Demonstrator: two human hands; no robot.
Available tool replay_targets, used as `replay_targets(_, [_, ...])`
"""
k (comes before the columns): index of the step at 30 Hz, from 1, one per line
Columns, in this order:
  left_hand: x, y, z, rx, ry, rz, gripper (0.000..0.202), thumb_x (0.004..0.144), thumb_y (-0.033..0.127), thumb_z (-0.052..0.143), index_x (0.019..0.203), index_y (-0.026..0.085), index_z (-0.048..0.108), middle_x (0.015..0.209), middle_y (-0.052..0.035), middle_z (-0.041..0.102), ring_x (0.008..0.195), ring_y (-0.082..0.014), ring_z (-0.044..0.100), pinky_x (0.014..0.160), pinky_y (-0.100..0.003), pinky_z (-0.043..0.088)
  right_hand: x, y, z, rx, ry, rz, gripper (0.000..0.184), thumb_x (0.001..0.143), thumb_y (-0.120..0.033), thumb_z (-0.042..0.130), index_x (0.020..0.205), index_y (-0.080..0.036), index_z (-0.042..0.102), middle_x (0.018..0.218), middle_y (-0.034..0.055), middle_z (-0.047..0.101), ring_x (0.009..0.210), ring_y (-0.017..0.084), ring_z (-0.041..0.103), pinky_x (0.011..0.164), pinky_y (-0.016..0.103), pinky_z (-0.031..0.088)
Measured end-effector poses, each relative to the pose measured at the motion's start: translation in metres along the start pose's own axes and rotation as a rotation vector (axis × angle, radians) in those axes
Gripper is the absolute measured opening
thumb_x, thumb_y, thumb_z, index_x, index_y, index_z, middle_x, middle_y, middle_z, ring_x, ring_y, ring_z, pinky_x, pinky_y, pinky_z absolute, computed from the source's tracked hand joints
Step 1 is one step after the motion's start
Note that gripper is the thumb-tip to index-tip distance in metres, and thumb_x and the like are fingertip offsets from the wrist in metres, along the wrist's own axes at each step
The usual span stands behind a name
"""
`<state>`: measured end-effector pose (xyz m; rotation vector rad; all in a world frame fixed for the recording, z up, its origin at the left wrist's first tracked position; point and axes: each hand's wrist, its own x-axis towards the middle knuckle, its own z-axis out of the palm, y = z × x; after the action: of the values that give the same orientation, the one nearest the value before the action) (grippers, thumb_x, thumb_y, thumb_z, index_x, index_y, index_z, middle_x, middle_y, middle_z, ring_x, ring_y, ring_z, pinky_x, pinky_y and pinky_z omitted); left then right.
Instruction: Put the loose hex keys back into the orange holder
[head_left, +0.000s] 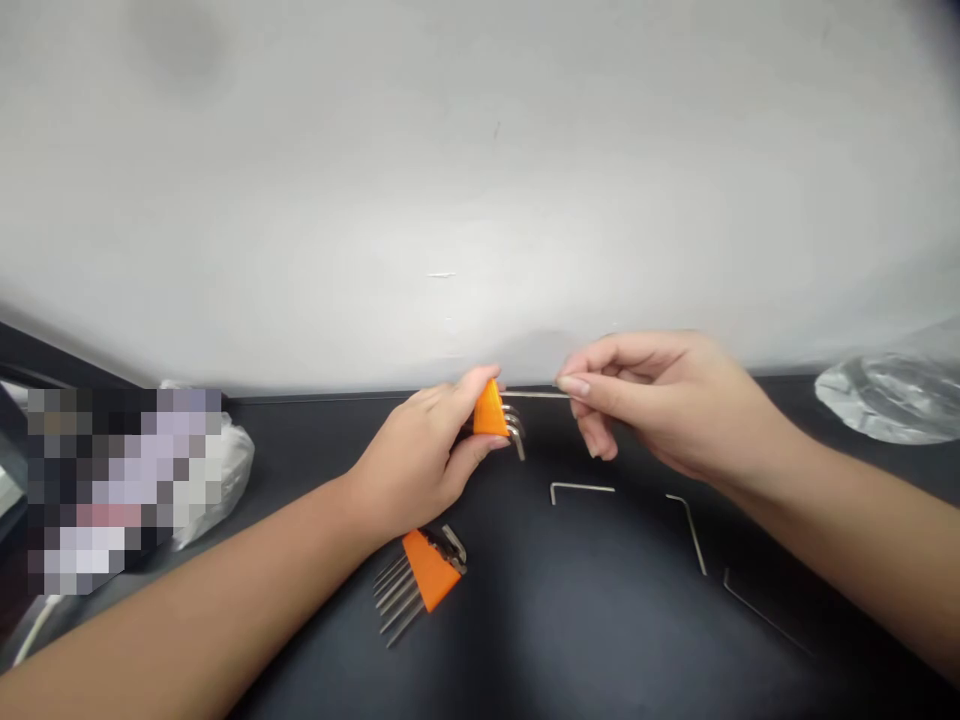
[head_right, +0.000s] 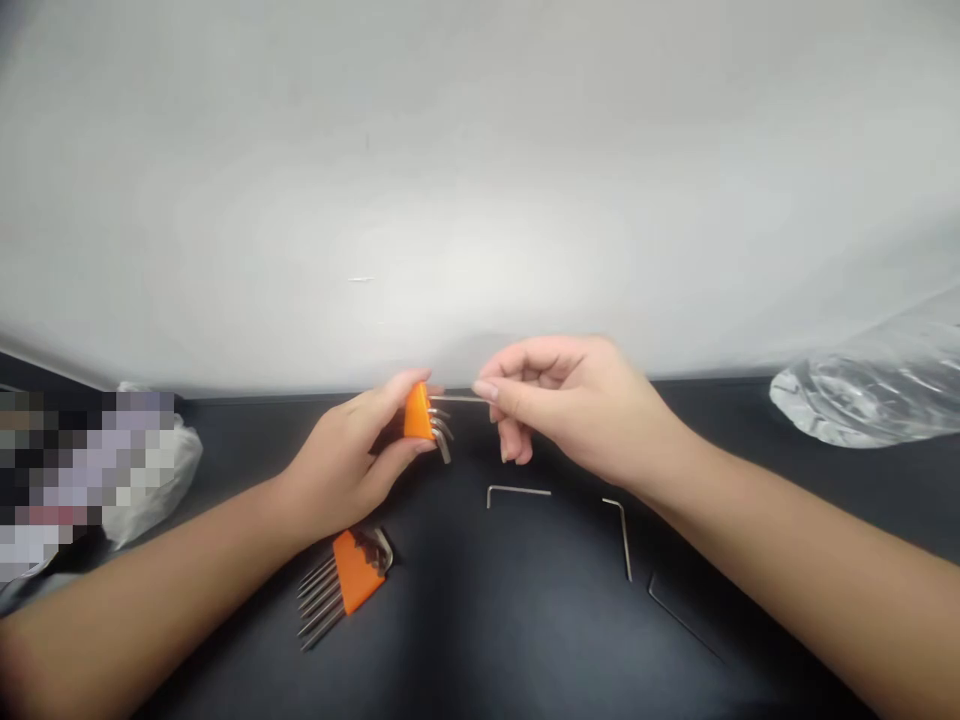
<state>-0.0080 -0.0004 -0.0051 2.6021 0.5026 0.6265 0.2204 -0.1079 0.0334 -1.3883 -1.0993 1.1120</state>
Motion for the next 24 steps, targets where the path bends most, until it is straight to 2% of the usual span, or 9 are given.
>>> replay_targets(3, [0.000,0.000,0.000,-0.001,0.006,-0.001,0.054,0.103,0.036,0.054,0.151,0.019,0.038,0.114,-0.0088,0.071,0.100,-0.0226,0.069,0.090,-0.037,0.055,-0.001,-0.002,-0.001,-0.012,-0.017,0.040,0.028,0.082,-0.042,0.084,0.086,-0.017,0.072,0.059,0.0001,0.064,0.047,0.014,0.061,0.047,0.025,0.053])
replay_targets(7, [0.000,0.000,0.000,-0.022,0.003,0.004,0.054,0.102,0.033,0.055,0.152,0.020,0.037,0.124,-0.0105,0.070,0.111,-0.0240,0.068,0.097,-0.039,0.054,-0.003,-0.001,-0.002,-0.036,-0.056,0.081,0.027,0.084,-0.042,0.083,0.087,-0.016,0.074,0.058,-0.0001,0.064,0.045,0.012,0.059,0.046,0.024,0.053])
replay_targets(13, [0.001,0.001,-0.001,-0.031,-0.008,0.044,0.053,0.103,0.033,0.055,0.151,0.022,0.037,0.127,-0.0102,0.070,0.112,-0.0236,0.069,0.097,-0.038,0.055,0.003,0.008,0.000,0.261,-0.093,0.138,0.021,0.082,-0.036,0.085,0.088,-0.018,0.076,0.065,0.0008,0.068,0.050,0.012,0.062,0.046,0.023,0.053])
replay_targets(16, [0.001,0.001,-0.001,-0.035,-0.004,0.057,0.052,0.103,0.032,0.054,0.151,0.023,0.036,0.129,-0.0102,0.069,0.114,-0.0233,0.068,0.097,-0.037,0.054,0.005,0.013,0.004,0.323,-0.091,0.151,0.022,0.081,-0.036,0.086,0.092,-0.018,0.078,0.075,0.0025,0.072,0.051,0.011,0.062,0.045,0.022,0.052])
replay_targets(19, [0.002,0.003,-0.002,-0.032,-0.016,0.069,0.051,0.103,0.032,0.055,0.149,0.022,0.038,0.126,-0.0097,0.069,0.110,-0.0230,0.068,0.097,-0.038,0.053,0.005,0.020,0.008,0.265,-0.081,0.107,0.023,0.082,-0.038,0.085,0.093,-0.019,0.078,0.077,0.0023,0.073,0.049,0.008,0.059,0.043,0.020,0.045])
replay_targets(22, [0.003,0.004,-0.003,-0.020,-0.043,0.081,0.048,0.102,0.034,0.057,0.146,0.022,0.041,0.126,-0.0097,0.069,0.111,-0.0236,0.066,0.097,-0.039,0.052,0.004,0.026,0.009,0.147,-0.071,0.065,0.025,0.085,-0.042,0.082,0.093,-0.018,0.077,0.057,-0.0027,0.062,0.045,0.008,0.052,0.042,0.019,0.038])
replay_targets(24, [0.003,0.005,-0.003,-0.016,-0.054,0.093,0.046,0.102,0.034,0.058,0.144,0.022,0.042,0.129,-0.0098,0.067,0.117,-0.0242,0.063,0.100,-0.041,0.050,0.004,0.028,0.008,0.058,-0.073,0.056,0.029,0.085,-0.046,0.081,0.093,-0.018,0.076,0.054,-0.0039,0.058,0.045,0.009,0.050,0.044,0.021,0.037])
